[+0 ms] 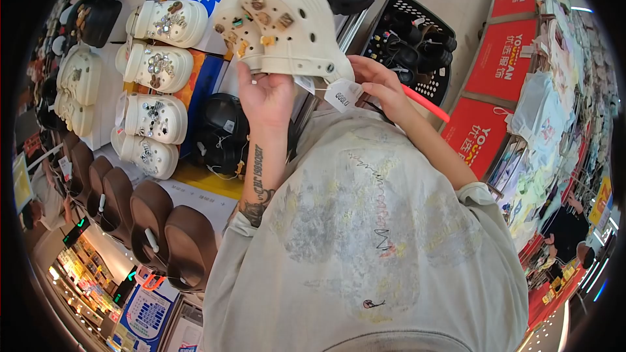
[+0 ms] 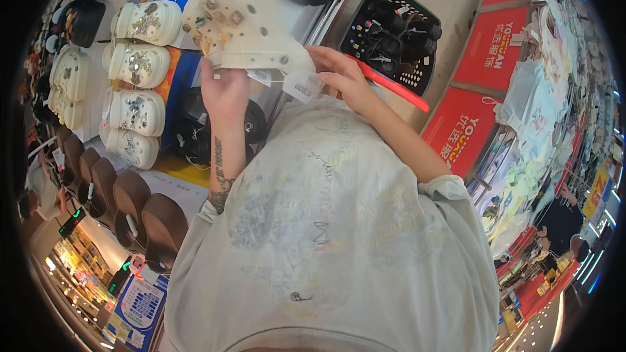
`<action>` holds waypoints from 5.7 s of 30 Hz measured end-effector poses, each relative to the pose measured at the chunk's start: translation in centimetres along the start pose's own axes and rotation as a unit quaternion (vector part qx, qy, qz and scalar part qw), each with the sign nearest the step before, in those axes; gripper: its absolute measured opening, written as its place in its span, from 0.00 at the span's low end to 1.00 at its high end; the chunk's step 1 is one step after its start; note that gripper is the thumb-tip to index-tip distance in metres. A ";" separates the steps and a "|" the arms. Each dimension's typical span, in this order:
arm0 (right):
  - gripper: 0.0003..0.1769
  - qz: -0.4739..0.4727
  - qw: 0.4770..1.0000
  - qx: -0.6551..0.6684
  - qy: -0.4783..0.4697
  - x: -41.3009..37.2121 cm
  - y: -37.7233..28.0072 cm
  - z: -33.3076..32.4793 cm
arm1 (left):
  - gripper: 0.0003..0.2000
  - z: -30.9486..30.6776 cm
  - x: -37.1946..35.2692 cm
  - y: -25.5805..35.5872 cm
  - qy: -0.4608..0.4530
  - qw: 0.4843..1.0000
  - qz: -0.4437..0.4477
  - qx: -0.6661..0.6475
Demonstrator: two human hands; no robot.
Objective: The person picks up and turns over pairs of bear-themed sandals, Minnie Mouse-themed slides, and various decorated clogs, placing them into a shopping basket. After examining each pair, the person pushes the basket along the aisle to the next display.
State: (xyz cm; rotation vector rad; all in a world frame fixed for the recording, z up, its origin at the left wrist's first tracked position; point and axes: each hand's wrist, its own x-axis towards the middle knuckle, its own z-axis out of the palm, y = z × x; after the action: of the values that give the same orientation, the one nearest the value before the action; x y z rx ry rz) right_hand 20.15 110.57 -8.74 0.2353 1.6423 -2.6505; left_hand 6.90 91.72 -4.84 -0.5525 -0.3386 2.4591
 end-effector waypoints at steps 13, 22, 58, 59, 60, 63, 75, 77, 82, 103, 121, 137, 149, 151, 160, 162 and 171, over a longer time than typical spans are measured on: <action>0.39 -0.195 0.961 -0.103 0.167 0.8 -3.3 -0.1 | 0.27 0.2 -1.5 -6.5 0.125 0.930 -0.015 0.346; 0.39 -0.145 0.966 -0.111 0.185 0.0 -3.4 -0.6 | 0.18 -0.2 -1.8 -7.3 0.108 0.839 0.062 0.529; 0.29 -0.066 0.988 0.024 0.140 -1.4 1.2 -2.5 | 0.14 -2.6 -2.0 -5.1 -0.212 0.171 0.450 0.851; 0.29 -0.067 0.987 0.023 0.144 -1.4 1.5 -2.8 | 0.14 -2.5 -2.0 -5.1 -0.215 0.174 0.447 0.851; 0.29 -0.072 0.989 0.014 0.129 -1.3 1.9 -3.2 | 0.14 -2.4 -2.0 -4.9 -0.211 0.192 0.440 0.851; 0.33 -0.078 0.988 -0.001 0.133 -1.5 2.2 -3.7 | 0.13 -2.9 -2.1 -4.6 -0.192 0.244 0.424 0.851; 0.41 -0.108 0.986 -0.102 0.080 -1.4 -1.1 -0.7 | 0.21 -2.3 -1.1 -4.1 0.120 0.788 0.213 0.565; 0.40 -0.110 0.987 -0.093 0.070 -1.2 -1.2 -0.8 | 0.23 -2.0 -0.5 -3.7 0.132 0.831 0.176 0.511; 0.36 -0.077 0.988 -0.120 0.061 -1.8 -1.1 -0.5 | 0.31 -1.3 -0.8 -3.7 0.156 0.884 0.047 0.437; 0.35 -0.143 0.970 -0.118 0.156 -1.1 -1.8 -1.4 | 0.22 -1.9 -2.1 -4.5 0.141 0.831 0.089 0.530; 0.39 -0.110 0.894 -0.398 0.175 1.8 -5.9 2.1 | 0.12 -2.9 -3.1 -5.6 -0.188 0.046 0.220 0.956; 0.37 -0.098 0.944 -0.274 0.157 1.5 -3.7 0.9 | 0.11 -3.1 -3.1 -6.0 -0.167 0.063 0.155 0.972; 0.36 0.108 0.974 -0.095 0.173 1.5 -6.7 -3.1 | 0.20 -1.5 0.1 -2.7 0.016 0.838 0.030 0.544; 0.37 0.138 0.971 -0.091 0.174 1.8 -6.2 -2.4 | 0.21 -1.3 0.2 -2.0 -0.022 0.926 -0.003 0.377; 0.43 0.072 0.993 0.045 0.082 3.3 -4.6 -0.8 | 0.22 -1.2 2.4 -2.1 -0.023 0.873 -0.069 0.482; 0.44 0.071 0.995 0.054 0.051 3.0 -5.3 -0.5 | 0.22 -1.1 2.8 -2.3 -0.024 0.860 -0.082 0.503; 0.44 0.099 0.994 0.047 0.030 3.1 -4.0 -1.5 | 0.23 0.9 3.1 -2.2 -0.020 0.799 -0.092 0.594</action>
State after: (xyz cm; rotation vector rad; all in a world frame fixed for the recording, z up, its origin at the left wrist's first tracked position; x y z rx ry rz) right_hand 16.87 113.95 -6.24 0.4575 1.4259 -2.5973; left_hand 5.29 95.24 -4.21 0.0967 1.0483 1.9631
